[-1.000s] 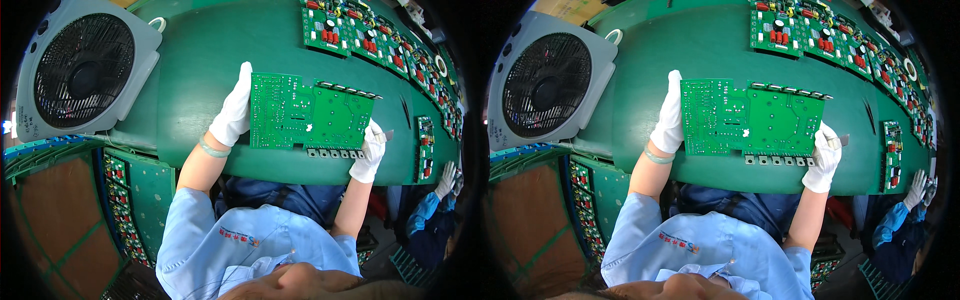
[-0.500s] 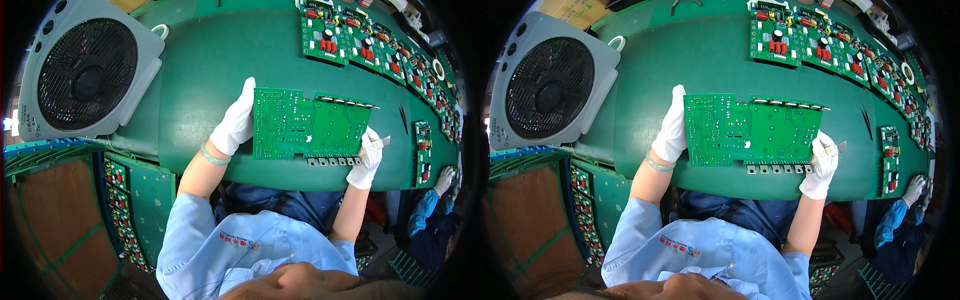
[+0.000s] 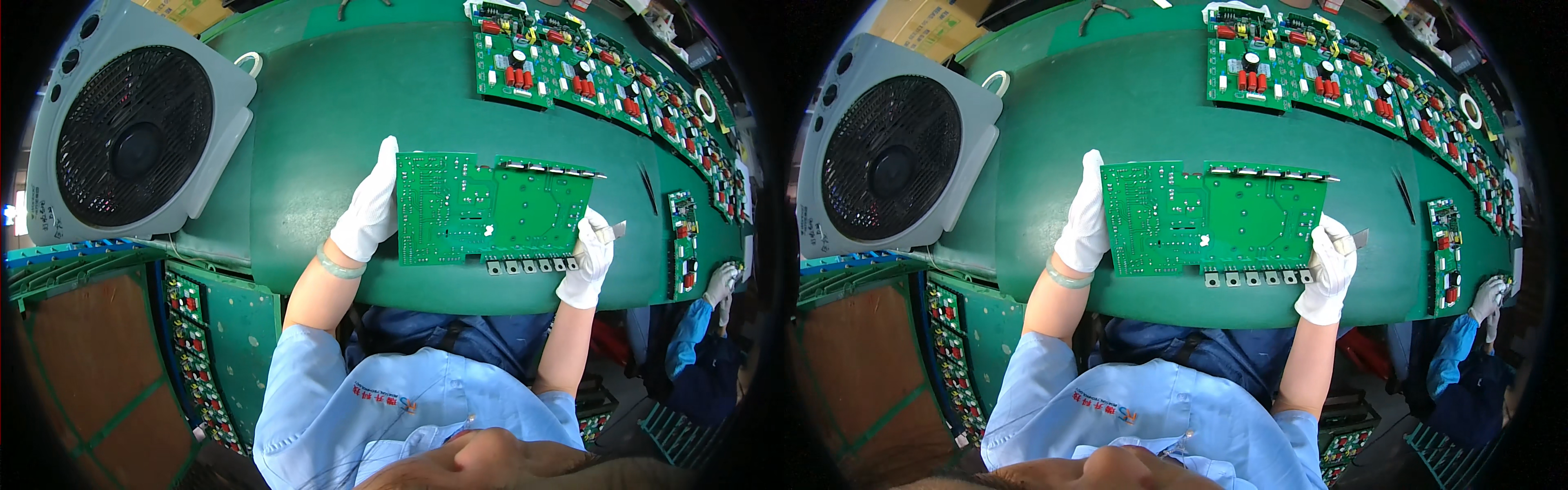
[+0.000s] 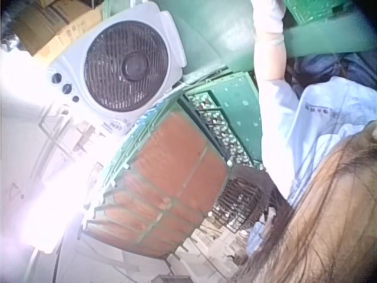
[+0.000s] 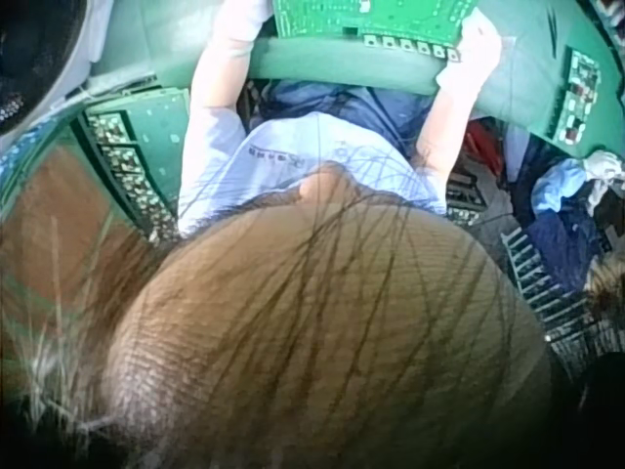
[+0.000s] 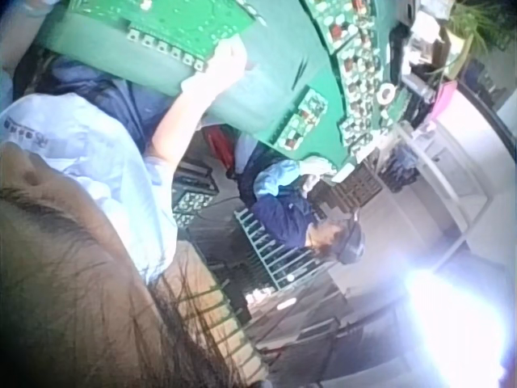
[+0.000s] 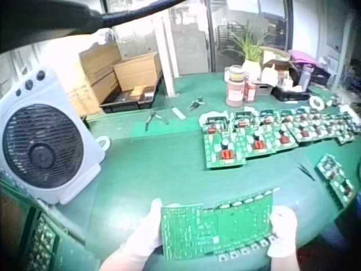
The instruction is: The person inspects green circuit boards at a workstation, picking them up from a tray, turning them over to view both sides, and using a small metal tool to scrape or clean specific components. The person handles the boards one at a time, placing them back on the table or into the tray after inspection.
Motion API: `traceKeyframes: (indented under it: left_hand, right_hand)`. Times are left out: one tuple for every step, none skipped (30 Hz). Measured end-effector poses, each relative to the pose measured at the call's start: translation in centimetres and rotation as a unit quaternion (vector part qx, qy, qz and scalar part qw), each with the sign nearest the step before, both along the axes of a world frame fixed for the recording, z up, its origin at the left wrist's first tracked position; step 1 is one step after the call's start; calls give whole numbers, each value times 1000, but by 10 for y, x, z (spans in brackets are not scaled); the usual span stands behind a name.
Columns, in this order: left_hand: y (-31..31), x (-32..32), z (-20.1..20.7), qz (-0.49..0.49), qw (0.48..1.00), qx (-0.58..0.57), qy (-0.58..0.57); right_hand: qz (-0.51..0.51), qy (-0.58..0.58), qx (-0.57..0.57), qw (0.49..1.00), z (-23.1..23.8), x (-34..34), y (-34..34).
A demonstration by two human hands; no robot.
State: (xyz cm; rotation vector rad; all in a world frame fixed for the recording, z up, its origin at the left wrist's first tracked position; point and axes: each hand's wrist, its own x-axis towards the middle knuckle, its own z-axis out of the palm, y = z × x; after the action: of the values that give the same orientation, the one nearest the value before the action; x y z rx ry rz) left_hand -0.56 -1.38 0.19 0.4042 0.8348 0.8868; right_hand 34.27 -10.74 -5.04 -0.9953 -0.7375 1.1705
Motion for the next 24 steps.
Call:
traceKeyframes:
  left_hand:
    - [0, 1, 1, -1, 1000, 6, 14]
    - [-1, 2, 3, 3, 1000, 6, 19]
    - [-1, 3, 5, 4, 1000, 14, -8]
    - [-1, 4, 8, -1, 1000, 11, 21]
    - [-1, 4, 11, -9, 1000, 16, 17]
    - [-1, 5, 13, -17, 1000, 21, 14]
    - [-2, 6, 15, -9, 999, 15, 31]
    - [-2, 7, 16, 0, 999, 8, 47]
    - [-3, 8, 17, 15, 999, -4, 43]
    - [-3, 8, 18, 6, 998, 6, 69]
    - [-3, 8, 18, 3, 997, 10, 74]
    - [-3, 7, 17, 3, 999, 18, 47]
    - [-2, 6, 16, -10, 998, 21, 66]
    - [-1, 5, 15, -19, 998, 29, 51]
    - [0, 4, 14, -30, 998, 36, 36]
    - [1, 3, 13, -28, 999, 30, 19]
    - [2, 3, 12, -28, 999, 24, 1]
    - [2, 3, 11, -27, 999, 17, -18]
    - [2, 2, 11, -31, 999, 34, -13]
    - [1, 2, 11, -35, 998, 51, -9]
    - [0, 2, 11, -39, 997, 68, -4]
    - [0, 1, 12, -35, 997, 68, -20]
    - [-1, 1, 13, -32, 997, 68, -35]
    - [-1, 1, 13, -27, 995, 75, -65]
  right_hand:
    - [1, 11, 3, 1000, -1, 0, 0]
    - [-1, 11, 5, 1000, -1, 0, 0]
    - [-4, 12, 7, 1000, -2, 0, 0]
    - [-7, 12, 8, 1000, -3, 0, -1]
    - [-5, 13, 15, 1000, -3, 0, -1]
    - [-4, 14, 22, 1000, -4, 0, -1]
    - [-4, 36, 25, 999, -4, -1, -1]
    - [-8, 10, 28, 1000, -4, -1, 0]
    - [-13, 5, 28, 1000, -4, -2, 0]
    - [-13, 23, 31, 999, -4, -2, 0]
    - [-20, -1, 29, 999, -4, -3, 1]
    - [-21, -3, 31, 999, -3, -3, 1]
    - [-18, 15, 33, 999, -2, -3, 1]
    - [-13, -1, 28, 1000, -1, -4, 0]
    - [-4, 1, 22, 1000, 0, -3, 0]
    - [0, 20, 14, 1000, 1, -3, -1]
    - [-2, -5, 15, 1000, 1, -3, -2]
    - [-8, -14, 13, 1000, 2, -4, -2]
    - [-10, -6, 7, 1000, 2, -4, -3]
    - [-12, -15, 9, 1000, 3, -4, -3]
    - [-10, -6, 8, 1000, 3, -4, -3]
    - [-6, 26, 11, 1000, 3, -5, -3]
    - [-14, 7, -3, 1000, 4, -5, -3]
    - [-17, 5, -4, 1000, 4, -7, -2]
